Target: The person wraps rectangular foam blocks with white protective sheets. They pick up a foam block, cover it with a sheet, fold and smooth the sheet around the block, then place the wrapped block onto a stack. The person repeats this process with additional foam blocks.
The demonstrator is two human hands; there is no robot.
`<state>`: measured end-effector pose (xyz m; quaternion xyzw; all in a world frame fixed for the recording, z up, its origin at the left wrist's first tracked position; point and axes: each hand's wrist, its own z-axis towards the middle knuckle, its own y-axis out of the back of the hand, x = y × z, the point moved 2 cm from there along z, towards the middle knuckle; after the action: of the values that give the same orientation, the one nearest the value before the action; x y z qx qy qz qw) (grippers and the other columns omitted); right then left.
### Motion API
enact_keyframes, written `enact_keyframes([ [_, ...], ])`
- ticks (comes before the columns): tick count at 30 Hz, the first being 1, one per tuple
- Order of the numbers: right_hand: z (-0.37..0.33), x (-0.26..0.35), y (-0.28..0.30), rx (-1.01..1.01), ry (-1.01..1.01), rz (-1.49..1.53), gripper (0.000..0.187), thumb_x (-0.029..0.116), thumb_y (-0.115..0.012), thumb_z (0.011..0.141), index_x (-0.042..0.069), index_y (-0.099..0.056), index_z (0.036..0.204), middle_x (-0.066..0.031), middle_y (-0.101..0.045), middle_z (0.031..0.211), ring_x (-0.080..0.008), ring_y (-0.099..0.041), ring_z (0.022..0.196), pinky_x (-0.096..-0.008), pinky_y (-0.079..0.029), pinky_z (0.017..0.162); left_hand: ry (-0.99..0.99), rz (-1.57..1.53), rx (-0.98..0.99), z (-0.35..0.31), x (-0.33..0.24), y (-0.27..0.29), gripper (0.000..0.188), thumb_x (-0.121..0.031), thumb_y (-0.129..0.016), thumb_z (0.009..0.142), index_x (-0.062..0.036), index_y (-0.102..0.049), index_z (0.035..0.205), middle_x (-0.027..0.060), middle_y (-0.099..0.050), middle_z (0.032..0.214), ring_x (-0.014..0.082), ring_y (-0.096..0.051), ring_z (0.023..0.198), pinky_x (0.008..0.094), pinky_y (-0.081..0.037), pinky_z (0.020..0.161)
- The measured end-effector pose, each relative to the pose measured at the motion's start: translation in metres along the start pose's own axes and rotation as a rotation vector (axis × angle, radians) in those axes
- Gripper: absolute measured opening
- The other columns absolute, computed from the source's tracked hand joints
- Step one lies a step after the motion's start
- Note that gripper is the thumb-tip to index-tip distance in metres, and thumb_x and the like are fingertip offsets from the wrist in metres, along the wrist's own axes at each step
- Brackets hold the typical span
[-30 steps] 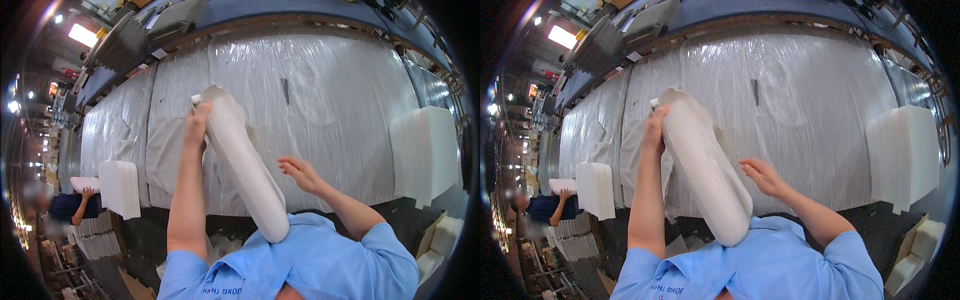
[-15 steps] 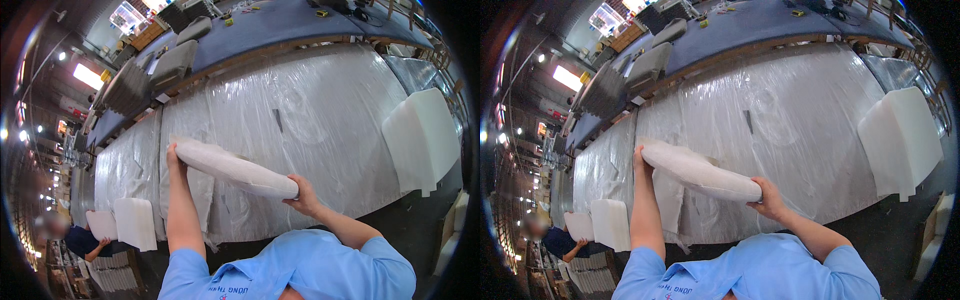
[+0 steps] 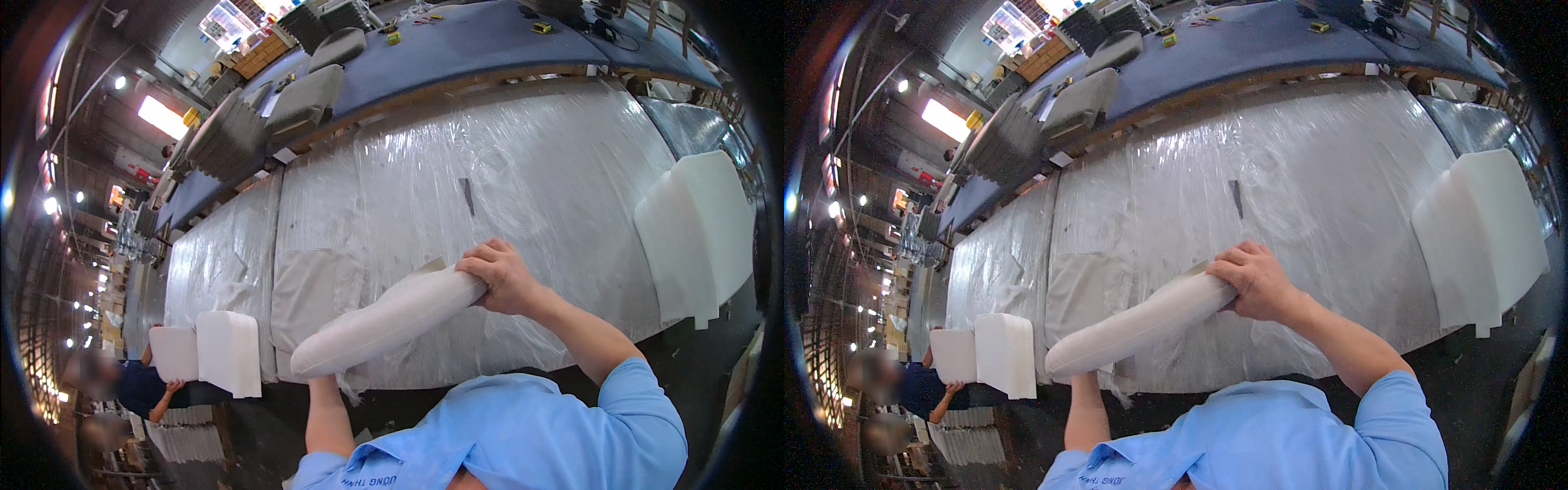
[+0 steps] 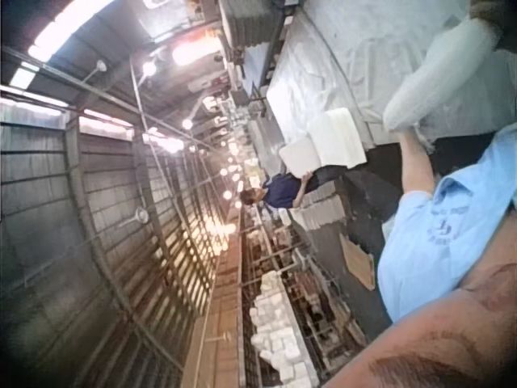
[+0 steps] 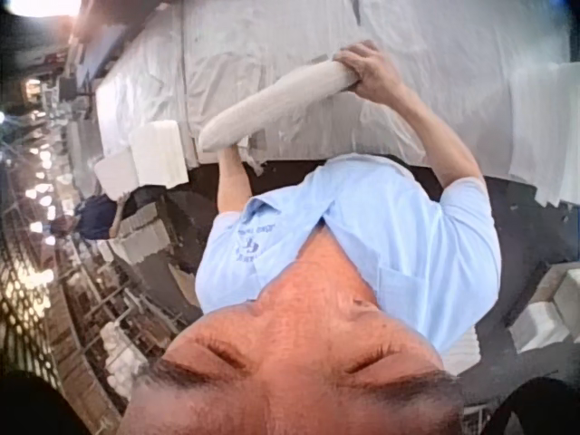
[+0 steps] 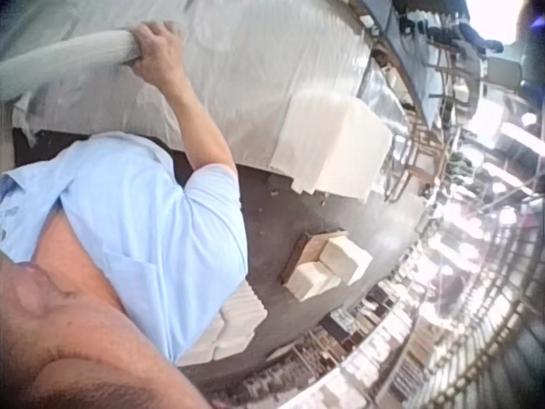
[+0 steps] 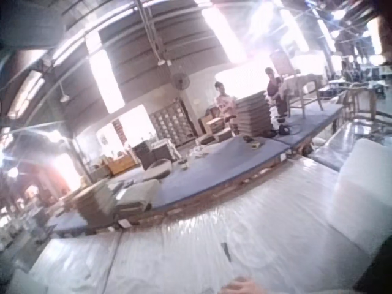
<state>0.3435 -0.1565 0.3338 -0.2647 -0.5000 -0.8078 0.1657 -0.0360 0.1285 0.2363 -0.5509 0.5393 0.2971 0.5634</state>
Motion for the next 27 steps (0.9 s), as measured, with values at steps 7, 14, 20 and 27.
enact_keyframes([
  [7,-0.015,0.008,-0.001,0.016,0.153,0.053,0.062,0.030,-0.084,0.079,0.019,-0.061,0.135,-0.0066,-0.067,0.122,-0.0272,-0.060,0.118,-0.0446,-0.044,0.105,0.419,-0.305,0.135,-0.082,0.017,-0.005,0.053,-0.051,-0.050,0.102,-0.0083,-0.065,0.128,0.0124,-0.067,0.125,0.0321,-0.064,0.114,0.0513,-0.057,0.086],
  [14,-0.032,-0.052,-0.040,-0.080,-0.358,1.132,0.067,0.053,-0.024,0.111,0.005,-0.048,0.150,-0.0134,-0.071,0.113,-0.0213,-0.063,0.108,-0.0371,-0.045,0.102,0.139,0.025,-0.171,-0.104,-0.013,-0.029,0.055,-0.047,-0.040,0.107,-0.0026,-0.068,0.121,0.0110,-0.066,0.122,0.0266,-0.062,0.114,0.0444,-0.048,0.100],
  [20,-0.048,-0.073,-0.071,-0.137,-0.453,1.195,0.071,0.057,-0.024,0.109,0.003,-0.059,0.139,-0.0109,-0.074,0.098,-0.0195,-0.066,0.096,-0.0344,-0.046,0.097,0.225,0.081,-0.085,-0.107,-0.008,-0.014,0.052,-0.042,-0.041,0.105,-0.0007,-0.068,0.120,0.0129,-0.067,0.126,0.0270,-0.061,0.118,0.0448,-0.048,0.102],
  [27,-0.055,-0.116,-0.130,-0.166,-0.596,1.278,0.066,0.053,-0.029,0.109,0.003,-0.070,0.125,-0.0095,-0.074,0.098,-0.0182,-0.065,0.094,-0.0335,-0.048,0.094,0.372,0.056,0.036,-0.102,-0.014,-0.009,0.052,-0.040,-0.042,0.104,0.0010,-0.065,0.127,0.0137,-0.068,0.125,0.0301,-0.063,0.116,0.0465,-0.050,0.101],
])
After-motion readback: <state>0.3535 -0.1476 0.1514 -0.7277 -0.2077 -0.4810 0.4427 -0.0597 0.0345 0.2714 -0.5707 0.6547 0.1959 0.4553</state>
